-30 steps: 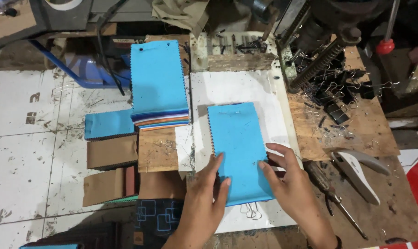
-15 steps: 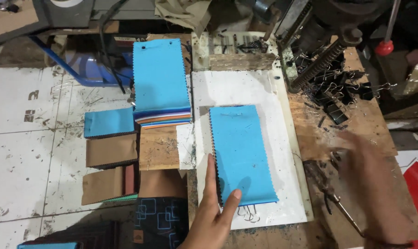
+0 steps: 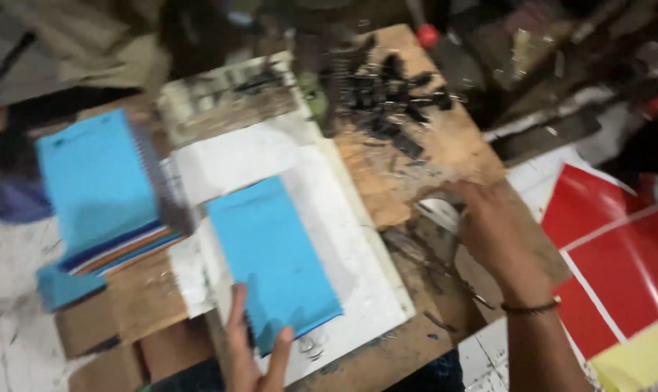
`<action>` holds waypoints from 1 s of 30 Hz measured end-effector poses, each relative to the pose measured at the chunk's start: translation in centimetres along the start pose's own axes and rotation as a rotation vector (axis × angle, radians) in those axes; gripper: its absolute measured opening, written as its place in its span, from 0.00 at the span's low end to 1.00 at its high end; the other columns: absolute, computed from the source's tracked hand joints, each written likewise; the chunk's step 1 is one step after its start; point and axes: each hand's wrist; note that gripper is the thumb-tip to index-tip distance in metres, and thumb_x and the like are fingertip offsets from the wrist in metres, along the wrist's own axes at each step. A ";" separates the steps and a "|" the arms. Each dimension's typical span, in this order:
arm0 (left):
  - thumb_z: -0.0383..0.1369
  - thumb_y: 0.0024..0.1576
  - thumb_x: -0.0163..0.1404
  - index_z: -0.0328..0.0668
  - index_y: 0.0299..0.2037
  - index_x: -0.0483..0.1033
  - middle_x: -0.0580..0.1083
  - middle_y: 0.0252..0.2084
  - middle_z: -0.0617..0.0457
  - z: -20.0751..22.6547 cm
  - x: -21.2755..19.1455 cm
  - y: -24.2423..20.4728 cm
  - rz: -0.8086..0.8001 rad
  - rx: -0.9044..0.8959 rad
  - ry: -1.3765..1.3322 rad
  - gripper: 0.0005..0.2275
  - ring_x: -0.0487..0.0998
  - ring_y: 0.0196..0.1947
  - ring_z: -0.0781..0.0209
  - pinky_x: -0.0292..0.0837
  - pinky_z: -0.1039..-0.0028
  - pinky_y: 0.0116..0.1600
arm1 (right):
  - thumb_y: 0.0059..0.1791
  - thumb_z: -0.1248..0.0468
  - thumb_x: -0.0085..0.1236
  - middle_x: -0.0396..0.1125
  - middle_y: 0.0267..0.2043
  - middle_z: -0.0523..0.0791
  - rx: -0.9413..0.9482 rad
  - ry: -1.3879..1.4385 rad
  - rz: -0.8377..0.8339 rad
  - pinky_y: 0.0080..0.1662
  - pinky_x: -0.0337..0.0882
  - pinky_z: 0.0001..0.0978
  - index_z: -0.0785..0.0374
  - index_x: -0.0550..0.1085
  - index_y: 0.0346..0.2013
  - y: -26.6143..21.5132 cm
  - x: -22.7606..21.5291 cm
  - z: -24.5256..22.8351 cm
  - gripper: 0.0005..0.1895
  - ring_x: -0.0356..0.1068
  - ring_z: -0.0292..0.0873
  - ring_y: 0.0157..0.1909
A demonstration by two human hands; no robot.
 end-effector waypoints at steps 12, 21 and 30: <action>0.44 0.54 0.48 0.48 0.69 0.63 0.51 0.79 0.47 -3.1 1.5 0.7 0.079 -0.099 0.279 0.30 0.54 0.75 0.43 0.61 0.45 0.72 | 0.50 0.68 0.57 0.71 0.50 0.53 0.064 0.133 -0.081 0.57 0.68 0.51 0.63 0.74 0.56 0.3 -1.4 0.6 0.19 0.67 0.57 0.54; 0.37 0.71 0.36 0.45 0.60 0.61 0.73 0.53 0.23 -4.5 0.6 4.6 0.203 1.466 0.570 0.11 0.74 0.54 0.20 0.69 0.42 0.64 | 0.57 0.61 0.46 0.66 0.29 0.41 0.492 0.147 -0.642 0.27 0.64 0.29 0.53 0.63 0.56 2.1 -8.8 -7.5 0.13 0.61 0.38 0.25; 0.49 0.53 0.51 0.65 0.63 0.75 0.59 0.78 0.62 0.4 2.0 -2.2 0.052 -0.136 0.151 0.25 0.57 0.76 0.71 0.53 0.75 0.71 | 0.52 0.44 0.41 0.73 0.60 0.37 0.139 0.331 -0.431 0.41 0.75 0.47 0.46 0.66 0.67 3.5 -9.2 -14.9 0.29 0.77 0.46 0.49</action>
Point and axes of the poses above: each hand's wrist, its own y-axis towards the middle knuckle, its own x-axis out of the palm, z = x × y
